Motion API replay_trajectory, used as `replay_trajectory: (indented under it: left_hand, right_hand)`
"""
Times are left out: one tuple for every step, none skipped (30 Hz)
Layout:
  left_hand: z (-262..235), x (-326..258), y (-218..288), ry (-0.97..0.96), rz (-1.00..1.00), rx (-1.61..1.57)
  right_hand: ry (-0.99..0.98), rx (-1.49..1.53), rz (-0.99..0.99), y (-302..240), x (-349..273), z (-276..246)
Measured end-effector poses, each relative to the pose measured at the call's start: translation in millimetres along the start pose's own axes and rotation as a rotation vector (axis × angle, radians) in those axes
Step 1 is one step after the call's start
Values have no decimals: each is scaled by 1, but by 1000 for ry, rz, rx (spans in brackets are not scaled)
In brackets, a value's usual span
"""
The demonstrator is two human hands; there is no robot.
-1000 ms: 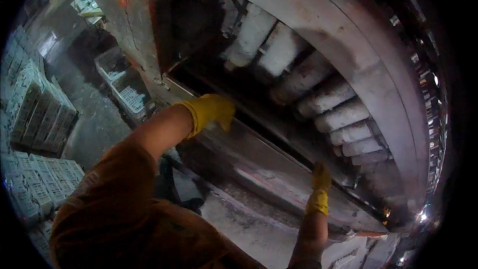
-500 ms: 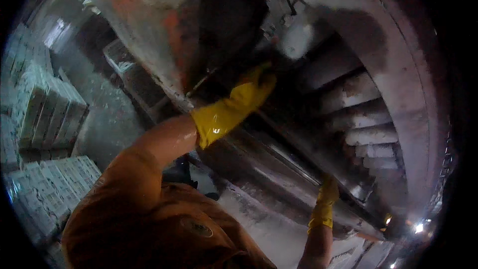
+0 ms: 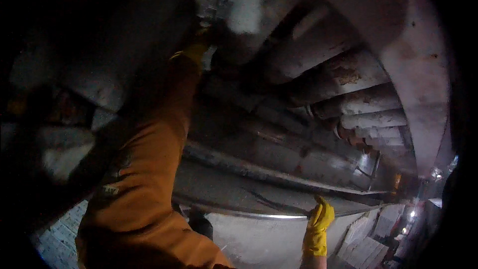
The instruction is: The person places small rectangular tiles onto a moving conveyor belt in a factory setting. They repeatedly pick tiles from a nearby bin and arrange them in rows on the belt, then use a metal bar to push the tiles forward along the rollers.
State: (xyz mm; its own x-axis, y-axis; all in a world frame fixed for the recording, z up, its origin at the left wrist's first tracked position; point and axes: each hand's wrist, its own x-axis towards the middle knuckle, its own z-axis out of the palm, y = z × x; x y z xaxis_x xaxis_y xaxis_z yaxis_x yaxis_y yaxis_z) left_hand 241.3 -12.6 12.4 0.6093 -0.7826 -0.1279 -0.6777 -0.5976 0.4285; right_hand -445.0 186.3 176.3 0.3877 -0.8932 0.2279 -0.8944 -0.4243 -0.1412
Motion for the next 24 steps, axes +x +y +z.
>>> replay_trajectory:
  left_hand:
    - [6,8,-3,8,4,46]
    - [10,11,-5,18,6,80]
    - [12,15,-8,33,7,110]
    - [14,19,-9,44,13,131]
    - [17,22,-11,60,18,153]
    - [19,24,-13,74,22,173]
    - [20,27,-15,88,28,195]
    - [22,29,-16,99,34,211]
    - [23,31,-17,110,38,232]
    - [24,33,-18,117,45,246]
    - [23,35,-19,124,53,260]
    - [23,38,-20,126,59,276]
    - [22,38,-20,133,66,285]
    - [21,40,-21,138,74,297]
    - [20,40,-21,144,81,308]
    - [19,40,-21,147,89,315]
    - [18,39,-21,152,93,324]
    - [19,38,-20,155,103,329]
    - [17,38,-21,165,111,337]
    - [17,37,-20,174,120,342]
    - [16,35,-21,181,125,350]
    - [16,33,-20,188,134,363]
    - [15,30,-20,198,144,373]
    - [15,25,-20,208,153,385]
  right_hand:
    - [-4,-8,-20,-2,1,-2]
    - [-25,-21,5,-4,1,-4]
    - [-24,-5,2,-4,2,-6]
    - [-56,-4,23,-3,2,-7]
    - [-60,12,16,-3,2,-8]
    - [-80,-9,5,-1,1,-9]
    - [-71,-14,-34,1,1,-9]
    - [-74,-21,-66,3,0,-9]
    - [-75,-12,-81,4,-1,-9]
    - [-85,-4,-95,4,-1,-11]
    - [-90,7,-112,5,-2,-11]
    - [-107,14,-41,2,-1,-13]
    - [-119,10,-22,2,-3,-14]
    - [-129,6,-2,0,-2,-15]
    - [-129,4,5,-1,-2,-16]
    - [-142,0,21,-2,-1,-16]
    - [-140,-3,23,-2,-1,-15]
    - [-116,1,11,-2,-1,-14]
    - [-113,-20,-9,-1,0,-12]
    - [-86,-35,-40,0,0,-9]
    - [-66,-51,-69,2,0,-6]
    - [-66,-50,-58,3,-1,-4]
    - [-66,-46,-45,5,0,-2]
    - [-57,-42,-39,6,0,0]
